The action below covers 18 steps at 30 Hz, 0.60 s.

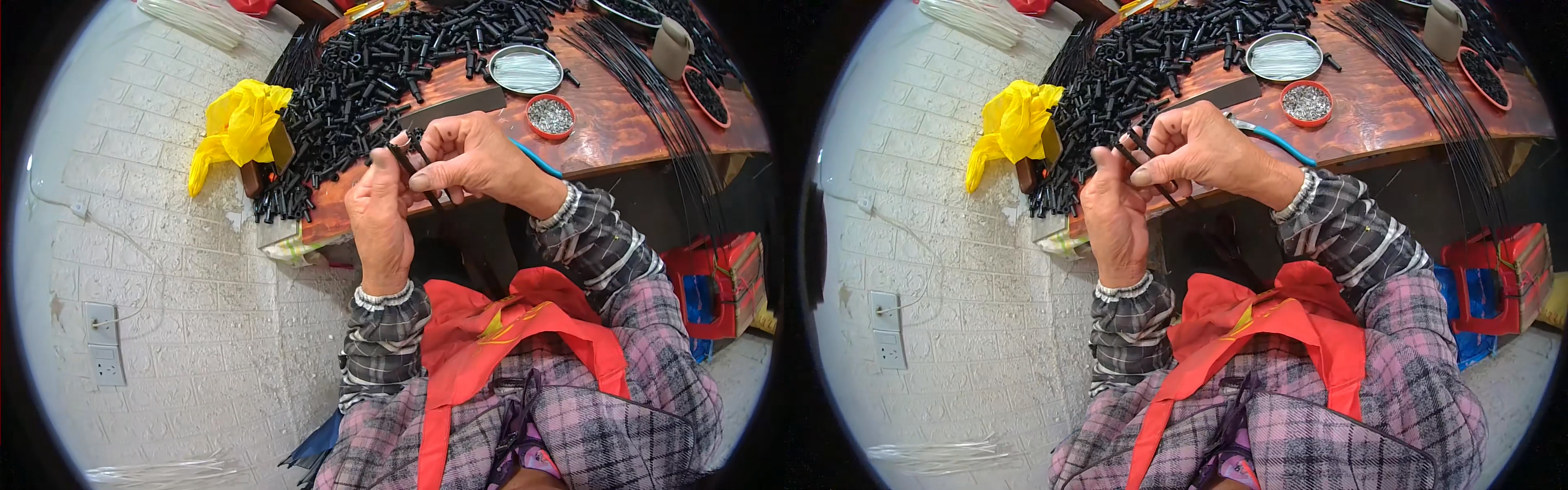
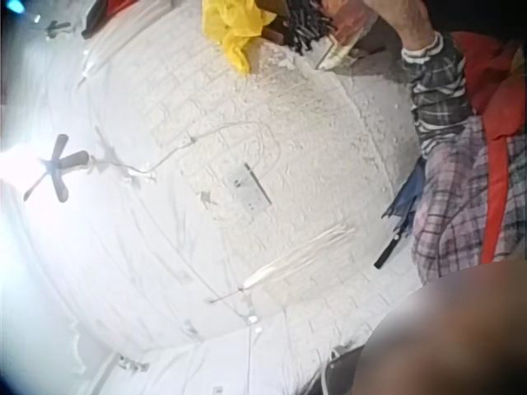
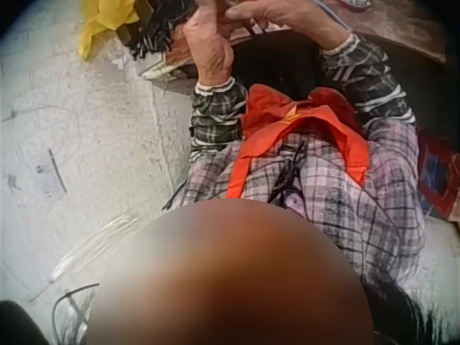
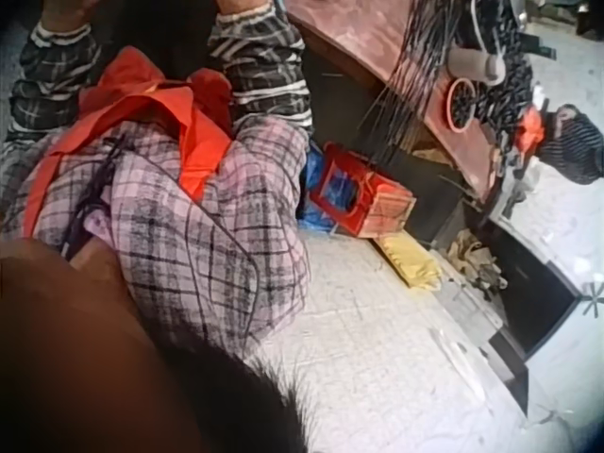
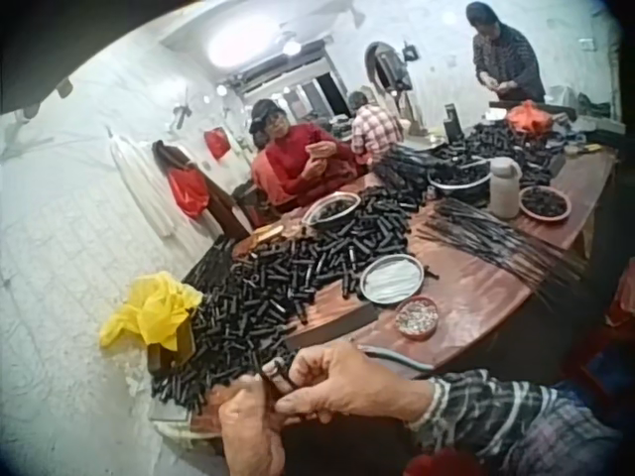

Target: Bundling a set of black plastic rods or cable ties together using a small circular cap and securing them with pliers.

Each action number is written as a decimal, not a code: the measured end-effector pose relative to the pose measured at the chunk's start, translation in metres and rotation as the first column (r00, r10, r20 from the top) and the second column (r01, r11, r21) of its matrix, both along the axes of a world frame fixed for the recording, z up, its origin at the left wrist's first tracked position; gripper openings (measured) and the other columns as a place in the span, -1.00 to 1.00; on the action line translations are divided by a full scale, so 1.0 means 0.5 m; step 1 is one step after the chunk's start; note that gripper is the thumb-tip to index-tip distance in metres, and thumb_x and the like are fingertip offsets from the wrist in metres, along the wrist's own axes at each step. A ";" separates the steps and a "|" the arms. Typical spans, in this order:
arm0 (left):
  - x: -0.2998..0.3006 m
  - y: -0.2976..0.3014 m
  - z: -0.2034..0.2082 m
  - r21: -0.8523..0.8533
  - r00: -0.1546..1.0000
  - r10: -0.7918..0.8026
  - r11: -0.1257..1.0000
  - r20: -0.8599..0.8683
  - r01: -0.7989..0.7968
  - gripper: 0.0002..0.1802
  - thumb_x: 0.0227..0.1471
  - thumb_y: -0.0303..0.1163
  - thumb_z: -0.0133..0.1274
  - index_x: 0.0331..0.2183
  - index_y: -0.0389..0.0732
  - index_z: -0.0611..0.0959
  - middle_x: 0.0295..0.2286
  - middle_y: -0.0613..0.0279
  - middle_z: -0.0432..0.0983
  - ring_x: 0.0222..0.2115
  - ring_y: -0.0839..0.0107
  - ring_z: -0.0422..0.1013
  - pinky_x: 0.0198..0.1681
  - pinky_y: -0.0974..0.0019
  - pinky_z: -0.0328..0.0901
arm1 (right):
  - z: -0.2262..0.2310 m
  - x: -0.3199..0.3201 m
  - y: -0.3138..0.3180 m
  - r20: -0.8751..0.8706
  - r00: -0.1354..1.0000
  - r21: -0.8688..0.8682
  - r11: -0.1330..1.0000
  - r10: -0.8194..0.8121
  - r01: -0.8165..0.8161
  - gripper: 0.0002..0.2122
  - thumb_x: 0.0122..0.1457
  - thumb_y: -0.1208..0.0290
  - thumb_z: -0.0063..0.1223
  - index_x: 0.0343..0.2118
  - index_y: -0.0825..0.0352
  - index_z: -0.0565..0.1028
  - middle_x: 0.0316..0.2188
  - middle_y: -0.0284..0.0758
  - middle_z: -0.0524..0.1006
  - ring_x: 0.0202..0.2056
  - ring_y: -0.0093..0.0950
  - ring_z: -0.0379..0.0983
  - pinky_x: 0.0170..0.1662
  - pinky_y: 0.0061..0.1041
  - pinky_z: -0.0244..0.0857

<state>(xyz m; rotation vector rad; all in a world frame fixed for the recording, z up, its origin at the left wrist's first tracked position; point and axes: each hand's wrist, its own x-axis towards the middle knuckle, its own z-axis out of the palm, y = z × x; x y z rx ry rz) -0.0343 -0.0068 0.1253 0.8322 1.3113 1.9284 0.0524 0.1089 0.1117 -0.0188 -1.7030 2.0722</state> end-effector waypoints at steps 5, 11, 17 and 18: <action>-0.002 0.004 0.011 -0.016 0.998 0.000 1.000 -0.069 -0.001 -0.53 0.04 -0.07 -0.18 -0.36 -0.34 0.51 -0.55 0.33 0.41 -0.59 0.62 0.30 -0.53 0.56 0.21 | 0.015 0.002 0.004 0.060 0.995 -0.087 0.994 0.078 -0.072 -0.81 -0.09 0.35 0.13 -0.54 0.35 0.41 -0.67 -0.39 0.44 -0.78 -0.70 0.31 -0.82 -0.83 0.02; 0.017 0.006 0.020 -0.030 0.998 0.028 0.999 -0.058 -0.030 -0.57 0.03 -0.12 -0.14 -0.34 -0.35 0.52 -0.56 0.33 0.41 -0.62 0.64 0.27 -0.58 0.59 0.17 | 0.017 0.012 0.001 -0.008 0.999 -0.076 0.996 0.037 -0.037 -0.83 -0.09 0.39 0.13 -0.57 0.41 0.47 -0.67 -0.38 0.44 -0.79 -0.67 0.33 -0.82 -0.81 0.03; 0.028 0.011 0.015 -0.024 0.995 0.089 0.996 0.037 -0.088 -0.62 0.01 -0.19 -0.09 -0.32 -0.37 0.52 -0.54 0.31 0.42 -0.60 0.63 0.30 -0.60 0.60 0.20 | 0.016 0.017 -0.035 -0.084 0.979 -0.043 0.983 -0.184 0.181 -0.82 -0.11 0.43 0.16 -0.68 0.36 0.41 -0.79 -0.45 0.39 -0.81 -0.76 0.24 -0.80 -0.81 -0.01; 0.033 0.013 0.018 -0.014 0.994 0.089 0.996 0.058 -0.088 -0.64 0.02 -0.21 -0.09 -0.33 -0.37 0.52 -0.53 0.31 0.42 -0.59 0.62 0.31 -0.58 0.59 0.21 | 0.015 0.018 -0.039 -0.119 0.964 -0.039 0.972 -0.237 0.234 -0.82 -0.11 0.44 0.16 -0.69 0.36 0.40 -0.79 -0.45 0.38 -0.81 -0.77 0.22 -0.80 -0.81 -0.01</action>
